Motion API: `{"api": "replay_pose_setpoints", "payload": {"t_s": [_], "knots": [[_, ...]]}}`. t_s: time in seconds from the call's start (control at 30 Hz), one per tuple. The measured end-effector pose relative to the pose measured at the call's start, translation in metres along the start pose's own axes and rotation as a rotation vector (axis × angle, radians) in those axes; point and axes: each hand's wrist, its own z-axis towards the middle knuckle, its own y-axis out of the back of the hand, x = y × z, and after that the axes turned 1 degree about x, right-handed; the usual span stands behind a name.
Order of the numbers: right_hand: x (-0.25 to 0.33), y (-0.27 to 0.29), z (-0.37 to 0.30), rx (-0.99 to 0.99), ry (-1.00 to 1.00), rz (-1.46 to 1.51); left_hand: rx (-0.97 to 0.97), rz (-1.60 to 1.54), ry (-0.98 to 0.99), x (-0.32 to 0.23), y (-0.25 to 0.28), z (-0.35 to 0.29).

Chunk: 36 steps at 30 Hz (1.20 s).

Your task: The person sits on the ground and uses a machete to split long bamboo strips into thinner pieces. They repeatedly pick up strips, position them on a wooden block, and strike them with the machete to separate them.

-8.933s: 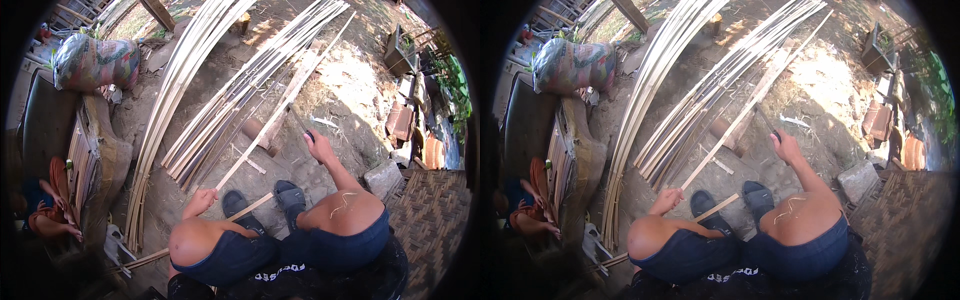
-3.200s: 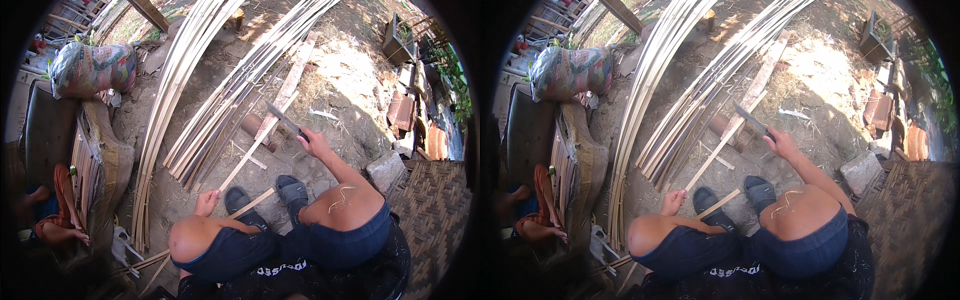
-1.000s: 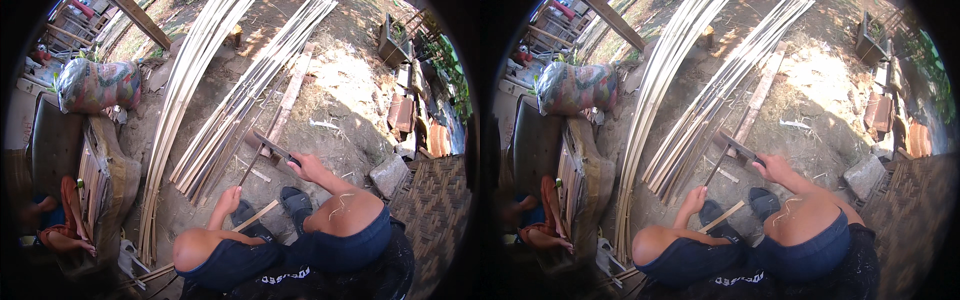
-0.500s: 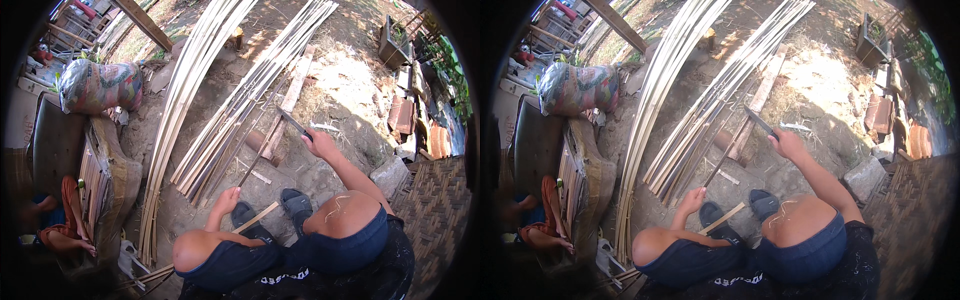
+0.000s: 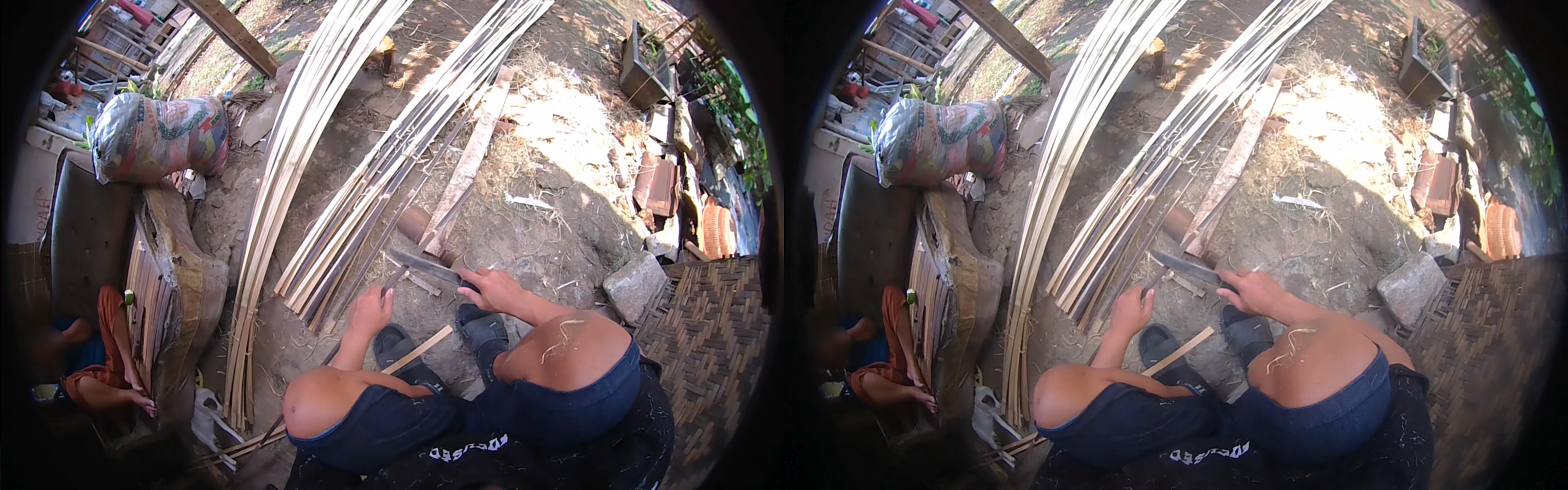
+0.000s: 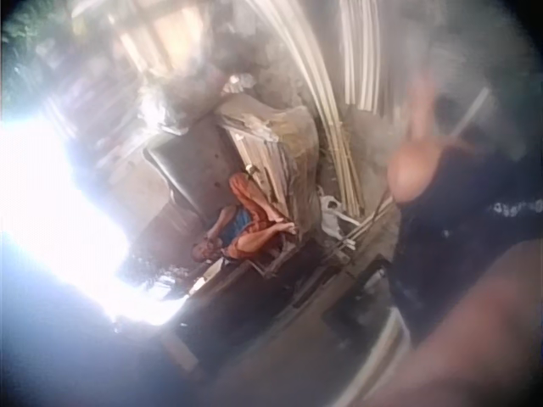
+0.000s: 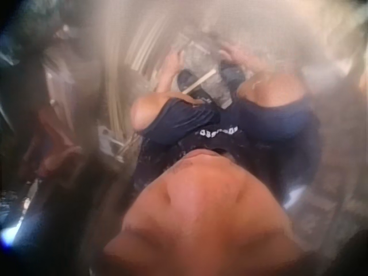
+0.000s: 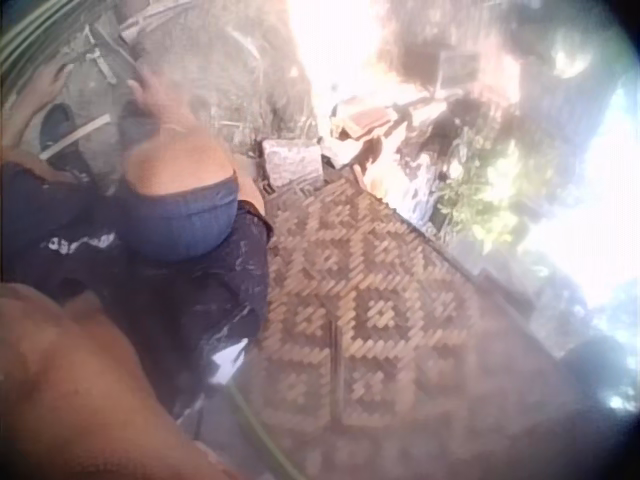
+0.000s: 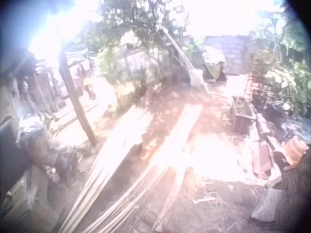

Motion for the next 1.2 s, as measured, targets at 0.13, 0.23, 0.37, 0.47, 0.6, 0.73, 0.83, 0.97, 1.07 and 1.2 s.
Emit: {"api": "replay_pose_setpoints", "payload": {"t_s": [0.13, 0.23, 0.37, 0.47, 0.6, 0.73, 0.83, 0.97, 1.07, 1.2], "knots": [[-0.045, 0.01, 0.01, -0.296, -0.157, 0.001, 0.061, 0.079, 0.006, 0.002, 0.01, -0.004], [-0.106, 0.034, 0.029, -0.394, -0.437, 0.058, 0.074, -0.105, -0.016, 0.028, -0.003, -0.005], [-0.047, 0.023, 0.025, -0.211, -0.18, 0.038, 0.337, -0.597, 0.198, 0.05, -0.017, 0.001], [-0.008, 0.018, 0.011, 0.006, -0.009, -0.047, 0.622, -0.907, 0.494, 0.01, 0.033, 0.013], [-0.046, 0.01, 0.023, -0.138, -0.146, 0.047, 0.623, -0.93, 0.528, 0.023, 0.029, 0.003], [-0.037, 0.014, 0.021, -0.159, -0.134, 0.007, 0.625, -0.942, 0.541, 0.037, 0.03, -0.011], [-0.069, 0.028, 0.026, -0.221, -0.215, -0.031, 0.614, -0.938, 0.531, 0.028, 0.025, -0.003], [-0.053, 0.028, 0.02, -0.198, -0.092, -0.054, 0.633, -0.915, 0.527, 0.028, 0.023, 0.006], [-0.103, 0.049, 0.021, -0.284, -0.341, 0.062, 0.637, -0.894, 0.508, 0.023, 0.022, -0.001], [-0.069, 0.036, 0.038, -0.159, -0.079, -0.134, 0.592, -0.918, 0.451, 0.046, 0.028, -0.006]]}}
